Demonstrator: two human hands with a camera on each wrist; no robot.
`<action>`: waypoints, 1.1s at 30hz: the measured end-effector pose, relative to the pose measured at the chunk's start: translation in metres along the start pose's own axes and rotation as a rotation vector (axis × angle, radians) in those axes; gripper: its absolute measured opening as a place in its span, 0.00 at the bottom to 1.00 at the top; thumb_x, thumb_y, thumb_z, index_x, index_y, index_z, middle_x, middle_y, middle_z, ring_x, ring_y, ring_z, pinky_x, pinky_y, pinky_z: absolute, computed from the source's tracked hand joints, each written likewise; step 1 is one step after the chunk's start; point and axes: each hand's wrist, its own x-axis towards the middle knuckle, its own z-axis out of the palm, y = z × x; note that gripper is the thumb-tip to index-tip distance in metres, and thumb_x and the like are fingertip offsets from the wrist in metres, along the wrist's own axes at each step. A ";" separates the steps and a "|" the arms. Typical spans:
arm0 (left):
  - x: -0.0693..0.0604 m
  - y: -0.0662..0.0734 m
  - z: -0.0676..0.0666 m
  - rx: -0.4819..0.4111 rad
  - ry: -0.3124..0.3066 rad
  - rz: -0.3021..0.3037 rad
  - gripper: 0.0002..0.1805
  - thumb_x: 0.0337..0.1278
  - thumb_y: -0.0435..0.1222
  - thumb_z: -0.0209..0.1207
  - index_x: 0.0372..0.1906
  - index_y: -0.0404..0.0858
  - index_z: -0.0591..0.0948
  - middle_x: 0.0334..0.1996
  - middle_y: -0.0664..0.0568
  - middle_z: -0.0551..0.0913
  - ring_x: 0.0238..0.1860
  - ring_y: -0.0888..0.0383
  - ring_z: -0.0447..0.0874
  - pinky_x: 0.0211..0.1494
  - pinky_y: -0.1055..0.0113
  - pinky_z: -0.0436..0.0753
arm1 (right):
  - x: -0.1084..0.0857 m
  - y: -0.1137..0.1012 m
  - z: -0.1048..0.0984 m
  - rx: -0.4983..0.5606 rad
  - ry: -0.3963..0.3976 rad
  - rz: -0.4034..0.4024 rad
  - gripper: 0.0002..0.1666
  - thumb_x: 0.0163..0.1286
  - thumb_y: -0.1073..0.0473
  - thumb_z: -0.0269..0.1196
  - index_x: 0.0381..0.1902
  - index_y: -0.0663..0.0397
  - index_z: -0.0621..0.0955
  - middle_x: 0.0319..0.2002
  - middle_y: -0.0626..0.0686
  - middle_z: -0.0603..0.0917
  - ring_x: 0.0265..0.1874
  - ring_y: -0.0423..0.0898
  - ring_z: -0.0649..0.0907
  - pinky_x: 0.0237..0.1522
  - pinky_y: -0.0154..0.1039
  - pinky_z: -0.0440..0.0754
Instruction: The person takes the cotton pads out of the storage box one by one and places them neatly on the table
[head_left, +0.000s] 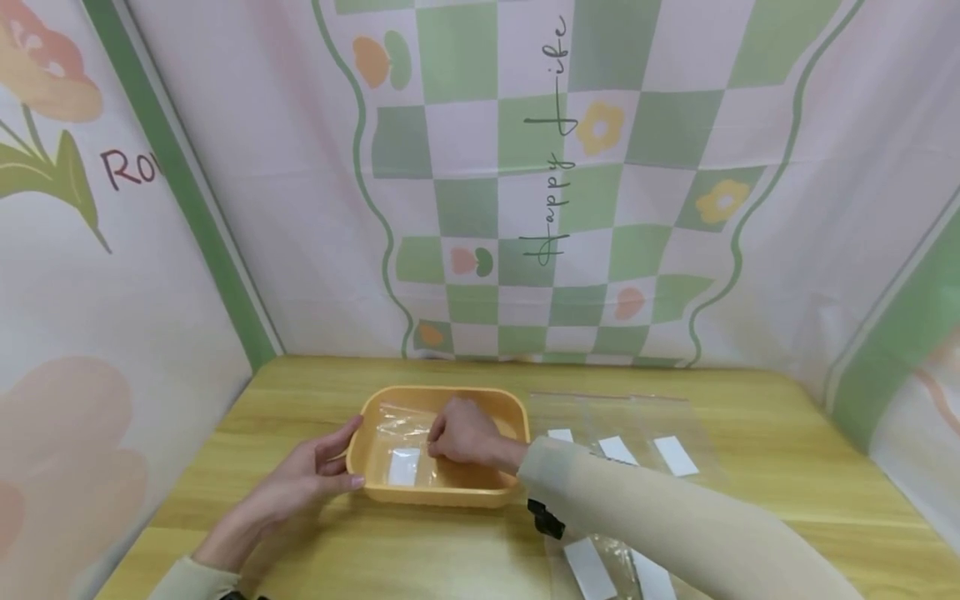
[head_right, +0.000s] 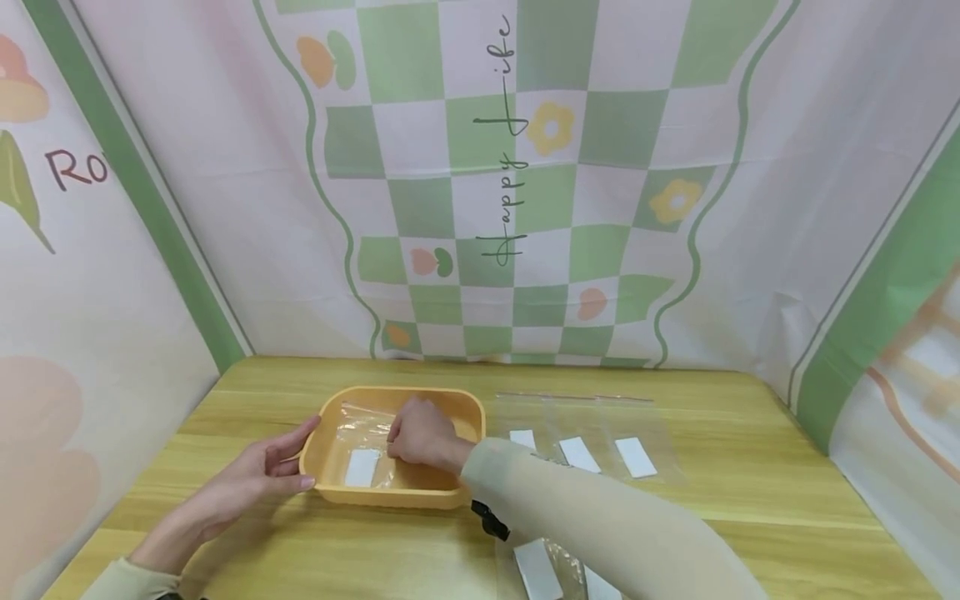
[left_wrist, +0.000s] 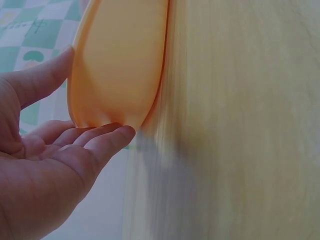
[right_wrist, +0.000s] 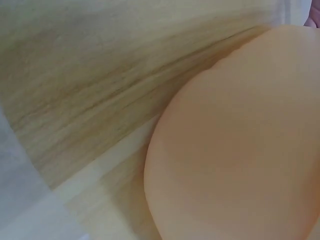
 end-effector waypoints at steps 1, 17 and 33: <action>0.000 -0.001 0.000 -0.001 0.003 -0.003 0.54 0.62 0.27 0.68 0.82 0.26 0.45 0.81 0.29 0.40 0.75 0.25 0.56 0.67 0.61 0.79 | 0.000 0.001 0.001 0.012 0.016 -0.006 0.03 0.59 0.62 0.77 0.30 0.48 0.94 0.30 0.42 0.91 0.33 0.38 0.84 0.42 0.35 0.87; -0.001 -0.002 0.000 -0.007 0.007 -0.001 0.54 0.63 0.27 0.69 0.82 0.27 0.45 0.80 0.28 0.43 0.74 0.26 0.59 0.67 0.60 0.80 | -0.013 -0.020 -0.008 0.718 -0.053 0.163 0.34 0.61 0.76 0.73 0.66 0.71 0.79 0.44 0.63 0.90 0.22 0.48 0.89 0.23 0.42 0.91; 0.000 0.000 0.001 -0.018 -0.008 0.005 0.53 0.65 0.26 0.67 0.82 0.27 0.44 0.81 0.28 0.40 0.75 0.25 0.56 0.67 0.60 0.80 | -0.018 -0.019 -0.015 0.775 -0.163 0.154 0.53 0.57 0.79 0.75 0.78 0.71 0.63 0.73 0.73 0.68 0.19 0.47 0.87 0.25 0.40 0.91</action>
